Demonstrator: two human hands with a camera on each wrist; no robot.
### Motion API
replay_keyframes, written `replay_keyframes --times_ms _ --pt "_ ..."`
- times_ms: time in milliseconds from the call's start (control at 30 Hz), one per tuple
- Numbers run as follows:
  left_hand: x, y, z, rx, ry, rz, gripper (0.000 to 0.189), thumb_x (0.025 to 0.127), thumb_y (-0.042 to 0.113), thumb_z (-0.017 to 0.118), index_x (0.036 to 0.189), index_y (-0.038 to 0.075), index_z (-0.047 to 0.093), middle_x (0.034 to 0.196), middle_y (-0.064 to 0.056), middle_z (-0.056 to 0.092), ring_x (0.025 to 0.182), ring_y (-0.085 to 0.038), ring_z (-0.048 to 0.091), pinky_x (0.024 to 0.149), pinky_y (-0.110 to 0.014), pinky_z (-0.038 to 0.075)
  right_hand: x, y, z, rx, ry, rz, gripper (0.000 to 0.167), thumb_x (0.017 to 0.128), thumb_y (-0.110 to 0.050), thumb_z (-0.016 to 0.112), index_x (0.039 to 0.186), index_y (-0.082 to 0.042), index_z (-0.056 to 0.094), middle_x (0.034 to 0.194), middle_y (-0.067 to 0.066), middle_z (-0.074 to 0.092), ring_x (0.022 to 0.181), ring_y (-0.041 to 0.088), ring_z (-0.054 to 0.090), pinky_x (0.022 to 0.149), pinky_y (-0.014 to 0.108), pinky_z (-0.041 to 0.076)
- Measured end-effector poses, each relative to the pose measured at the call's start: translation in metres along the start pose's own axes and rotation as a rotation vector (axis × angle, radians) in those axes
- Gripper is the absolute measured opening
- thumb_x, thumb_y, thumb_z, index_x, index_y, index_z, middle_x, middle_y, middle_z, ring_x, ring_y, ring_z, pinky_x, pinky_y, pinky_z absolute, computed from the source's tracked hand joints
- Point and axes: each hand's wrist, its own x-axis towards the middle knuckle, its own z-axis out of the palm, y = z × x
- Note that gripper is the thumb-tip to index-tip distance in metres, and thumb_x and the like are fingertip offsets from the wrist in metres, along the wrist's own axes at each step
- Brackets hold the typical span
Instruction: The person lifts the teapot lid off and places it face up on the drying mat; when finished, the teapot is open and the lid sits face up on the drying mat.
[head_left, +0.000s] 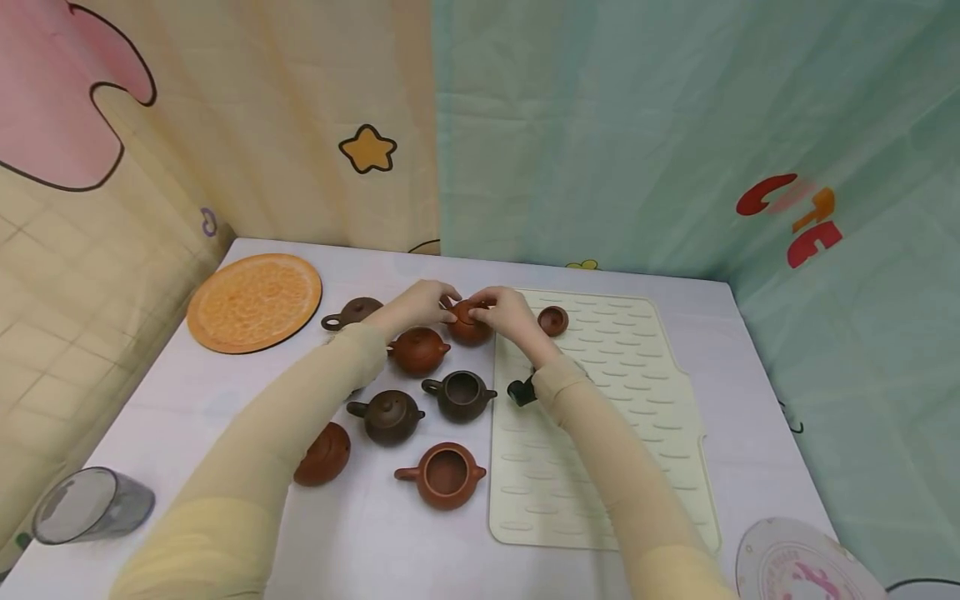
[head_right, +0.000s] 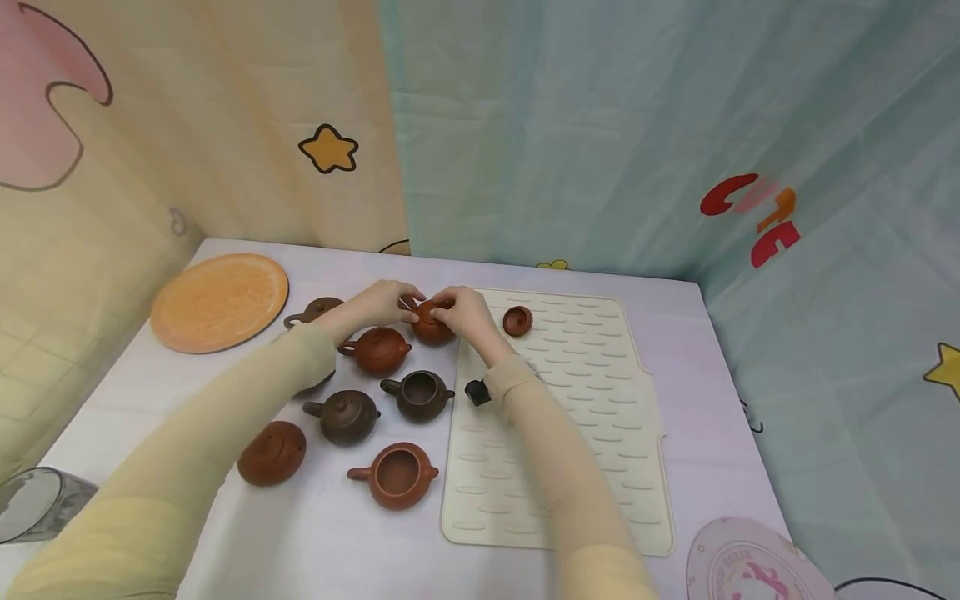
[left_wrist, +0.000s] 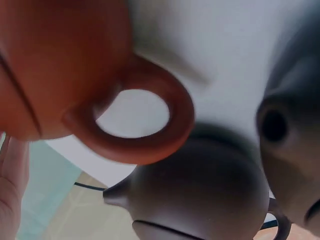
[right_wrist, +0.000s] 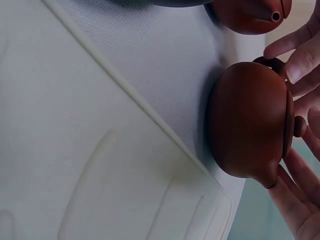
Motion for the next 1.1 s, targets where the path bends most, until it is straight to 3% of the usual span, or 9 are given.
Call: replay_keyframes --times_ms 467,633,833,1000,1100 --pt "0.001 -0.006 0.005 -0.002 -0.004 -0.020 0.053 0.086 0.018 0.077 0.134 0.002 0.059 0.119 -0.020 0.067 0.110 -0.030 0.061 0.098 -0.041 0.048 0.001 -0.009 0.009 -0.108 0.076 -0.009 0.019 0.091 -0.014 0.071 0.107 -0.005 0.074 0.112 0.010 0.072 0.111 0.026 0.064 0.093 0.036 0.053" --pt "0.002 -0.001 0.005 0.001 0.004 -0.020 0.053 0.085 0.017 0.078 0.132 0.001 0.060 0.115 -0.019 0.069 0.106 -0.029 0.062 0.096 -0.040 0.048 -0.003 -0.003 0.006 -0.064 0.103 -0.022 0.016 0.092 -0.017 0.069 0.106 -0.008 0.073 0.111 0.009 0.072 0.109 0.025 0.065 0.091 0.036 0.053" --pt "0.002 0.004 0.006 -0.017 0.006 -0.030 0.052 0.086 0.015 0.077 0.133 0.002 0.060 0.113 -0.019 0.068 0.102 -0.027 0.061 0.094 -0.037 0.048 -0.018 0.005 -0.016 0.185 0.081 0.074 0.023 0.094 -0.024 0.068 0.111 -0.009 0.071 0.114 0.011 0.070 0.108 0.025 0.065 0.091 0.039 0.052" --pt "0.001 0.009 0.005 -0.013 0.002 -0.050 0.052 0.087 0.015 0.076 0.134 0.002 0.058 0.118 -0.019 0.066 0.106 -0.028 0.060 0.097 -0.038 0.047 -0.044 0.019 -0.038 0.559 -0.062 0.181 0.029 0.097 -0.019 0.061 0.118 0.001 0.063 0.124 0.016 0.064 0.112 0.022 0.065 0.106 0.040 0.045" --pt "0.001 0.010 0.005 -0.011 -0.001 -0.064 0.053 0.088 0.016 0.075 0.135 0.003 0.058 0.121 -0.019 0.065 0.109 -0.029 0.059 0.099 -0.039 0.047 -0.069 0.034 -0.047 0.726 -0.166 0.177 0.017 0.099 -0.012 0.053 0.109 0.001 0.061 0.114 0.011 0.064 0.104 0.016 0.067 0.103 0.034 0.048"
